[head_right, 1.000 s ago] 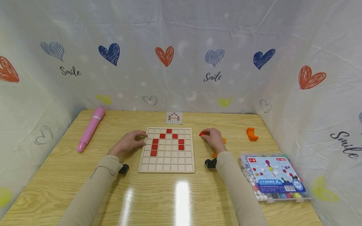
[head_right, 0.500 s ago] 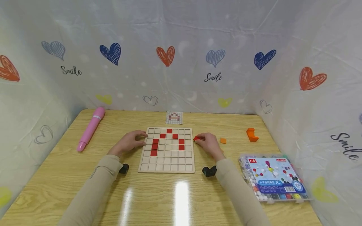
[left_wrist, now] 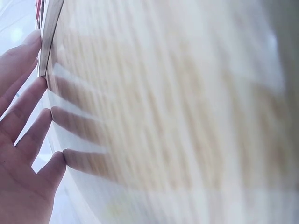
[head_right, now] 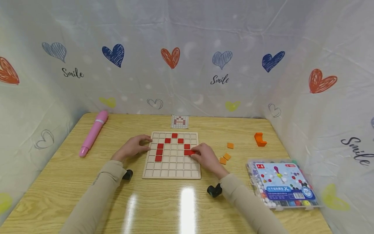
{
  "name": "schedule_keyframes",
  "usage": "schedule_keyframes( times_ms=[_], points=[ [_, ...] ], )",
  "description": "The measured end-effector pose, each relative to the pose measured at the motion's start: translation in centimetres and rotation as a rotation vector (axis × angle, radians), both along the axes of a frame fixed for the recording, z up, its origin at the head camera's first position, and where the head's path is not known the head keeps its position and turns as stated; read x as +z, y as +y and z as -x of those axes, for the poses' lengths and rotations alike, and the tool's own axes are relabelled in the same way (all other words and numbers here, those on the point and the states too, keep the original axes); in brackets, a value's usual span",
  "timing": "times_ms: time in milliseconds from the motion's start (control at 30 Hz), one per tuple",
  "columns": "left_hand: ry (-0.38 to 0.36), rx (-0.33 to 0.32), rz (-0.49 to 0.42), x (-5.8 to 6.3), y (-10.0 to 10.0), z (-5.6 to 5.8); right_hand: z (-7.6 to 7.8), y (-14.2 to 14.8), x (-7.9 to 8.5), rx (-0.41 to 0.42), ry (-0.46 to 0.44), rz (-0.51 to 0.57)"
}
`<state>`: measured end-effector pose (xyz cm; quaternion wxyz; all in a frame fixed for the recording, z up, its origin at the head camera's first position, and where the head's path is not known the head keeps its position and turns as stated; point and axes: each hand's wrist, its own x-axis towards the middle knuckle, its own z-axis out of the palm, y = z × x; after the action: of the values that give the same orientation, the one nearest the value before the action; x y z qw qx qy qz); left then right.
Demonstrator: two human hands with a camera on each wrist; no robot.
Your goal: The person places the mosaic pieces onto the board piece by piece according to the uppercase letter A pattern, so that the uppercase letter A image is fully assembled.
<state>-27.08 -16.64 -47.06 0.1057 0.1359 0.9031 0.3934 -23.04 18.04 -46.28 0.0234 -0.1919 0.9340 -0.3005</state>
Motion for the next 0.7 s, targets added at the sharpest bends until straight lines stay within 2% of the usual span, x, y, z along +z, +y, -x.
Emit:
schedule_keyframes(
  times_ms=[233,433,700],
  points=[
    [0.004,-0.004,0.008,-0.1,-0.1,0.1,-0.7,-1.1,-0.6,0.01,-0.004,0.01],
    [-0.001,0.005,0.016,-0.1,-0.1,0.2,-1.2,-1.4,-0.4,0.021,-0.018,0.007],
    [0.003,-0.01,0.008,-0.1,0.0,0.2,-1.6,-1.7,-0.3,0.042,0.012,-0.006]
  ],
)
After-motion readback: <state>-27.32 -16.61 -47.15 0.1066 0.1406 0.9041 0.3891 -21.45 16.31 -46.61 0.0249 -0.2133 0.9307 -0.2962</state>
